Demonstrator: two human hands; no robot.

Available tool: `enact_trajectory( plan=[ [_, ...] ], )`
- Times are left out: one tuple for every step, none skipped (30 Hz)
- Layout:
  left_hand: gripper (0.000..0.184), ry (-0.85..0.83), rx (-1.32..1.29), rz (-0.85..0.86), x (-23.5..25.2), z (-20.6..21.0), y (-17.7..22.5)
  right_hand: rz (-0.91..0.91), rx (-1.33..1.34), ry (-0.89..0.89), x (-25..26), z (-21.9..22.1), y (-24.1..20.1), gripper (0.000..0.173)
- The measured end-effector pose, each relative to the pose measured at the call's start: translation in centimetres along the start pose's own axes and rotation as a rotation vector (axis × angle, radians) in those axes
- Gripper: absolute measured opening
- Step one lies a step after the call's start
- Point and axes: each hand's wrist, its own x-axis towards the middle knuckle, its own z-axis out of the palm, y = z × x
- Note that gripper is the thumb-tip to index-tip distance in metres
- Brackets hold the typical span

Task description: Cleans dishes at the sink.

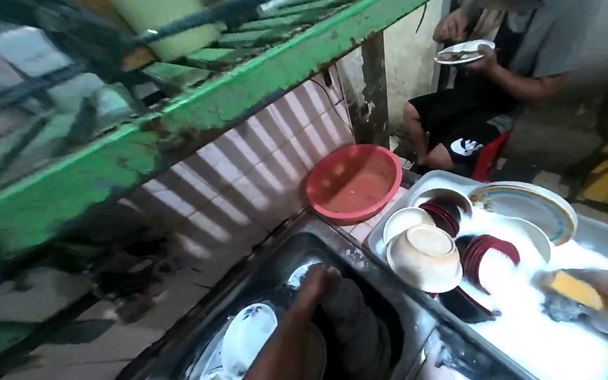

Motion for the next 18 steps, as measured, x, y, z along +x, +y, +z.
enact_trajectory(
  plan=[
    [0.051,-0.035,0.090,-0.037,0.8,-0.1,-0.4,0.001,0.007,-0.007,0.0,-0.1,0.0,0.050],
    [0.053,-0.051,0.149,-0.061,1.5,-0.1,-1.0,0.005,0.012,-0.009,0.1,0.0,0.0,0.050],
    [0.055,-0.057,0.186,-0.071,2.2,0.0,-1.7,0.007,0.017,-0.001,0.3,0.1,0.1,0.050],
    [0.057,-0.071,0.215,-0.067,2.9,0.1,-2.3,0.013,0.020,0.001,0.4,0.2,0.1,0.051],
    [0.058,-0.089,0.247,-0.050,3.6,0.2,-2.7,0.026,0.015,-0.004,0.4,0.2,0.0,0.051],
    [0.059,-0.110,0.269,-0.024,4.3,0.3,-2.8,0.036,0.004,-0.013,0.4,0.1,-0.1,0.051],
    [0.059,-0.133,0.284,0.010,4.8,0.4,-2.7,0.042,-0.006,-0.019,0.4,0.2,-0.1,0.052],
    [0.059,-0.159,0.301,0.040,5.0,0.3,-2.3,0.049,-0.016,-0.024,0.6,0.3,-0.1,0.053],
    [0.058,-0.183,0.317,0.055,4.8,0.1,-1.5,0.059,-0.026,-0.025,0.8,0.5,-0.1,0.053],
    [0.058,-0.198,0.338,0.059,4.6,-0.1,-0.9,0.064,-0.029,-0.019,1.0,0.5,0.0,0.054],
    [0.057,-0.205,0.367,0.069,4.4,-0.2,-0.5,0.064,-0.033,-0.012,1.1,0.6,0.0,0.054],
    [0.053,-0.215,0.403,0.089,4.4,-0.1,-0.5,0.062,-0.032,-0.012,1.1,0.7,0.0,0.055],
    [0.049,-0.229,0.449,0.122,4.3,0.0,-0.7,0.063,-0.035,-0.025,1.0,0.5,-0.1,0.056],
    [0.046,-0.229,0.480,0.158,4.2,0.0,-0.9,0.066,-0.040,-0.037,0.9,0.2,-0.2,0.057],
    [0.045,-0.225,0.490,0.202,3.9,-0.2,-1.0,0.068,-0.043,-0.042,0.9,0.1,-0.3,0.058],
    [0.045,-0.215,0.475,0.245,3.5,-0.5,-1.0,0.067,-0.042,-0.040,0.9,0.1,-0.3,0.059],
    [0.045,-0.203,0.443,0.282,3.0,-0.7,-0.9,0.067,-0.041,-0.036,0.9,0.2,-0.3,0.060],
    [0.044,-0.202,0.402,0.307,2.6,-0.9,-0.8,0.066,-0.037,-0.031,0.9,0.2,-0.3,0.060]
  ],
)
